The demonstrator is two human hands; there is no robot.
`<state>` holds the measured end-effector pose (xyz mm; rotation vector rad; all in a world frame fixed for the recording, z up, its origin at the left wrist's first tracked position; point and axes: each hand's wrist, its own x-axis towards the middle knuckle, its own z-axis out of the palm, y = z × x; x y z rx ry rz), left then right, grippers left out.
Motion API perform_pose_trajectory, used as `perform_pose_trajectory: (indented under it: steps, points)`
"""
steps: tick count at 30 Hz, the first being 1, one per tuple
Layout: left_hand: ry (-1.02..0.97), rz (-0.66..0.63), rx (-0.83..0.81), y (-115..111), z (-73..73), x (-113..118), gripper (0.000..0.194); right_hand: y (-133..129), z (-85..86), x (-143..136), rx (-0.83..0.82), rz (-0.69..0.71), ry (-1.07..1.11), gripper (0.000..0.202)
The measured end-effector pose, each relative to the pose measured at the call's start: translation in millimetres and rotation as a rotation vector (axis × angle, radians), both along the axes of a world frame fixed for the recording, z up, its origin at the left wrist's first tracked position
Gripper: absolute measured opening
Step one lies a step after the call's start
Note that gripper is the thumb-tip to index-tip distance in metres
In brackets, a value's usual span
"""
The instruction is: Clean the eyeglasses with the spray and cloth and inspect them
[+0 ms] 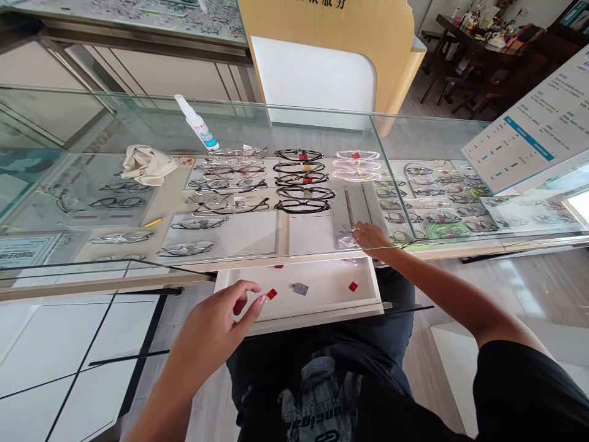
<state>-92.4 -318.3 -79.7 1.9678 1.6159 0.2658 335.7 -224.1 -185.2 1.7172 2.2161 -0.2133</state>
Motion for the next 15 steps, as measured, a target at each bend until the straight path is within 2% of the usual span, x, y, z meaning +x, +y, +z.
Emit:
perform_pose_trajectory:
  steps: [15]
  points:
    - [0.002, -0.001, 0.005, 0.8, -2.1, -0.2, 0.058, -1.2, 0.8, -2.8, 0.005, -0.043, 0.045, 0.038]
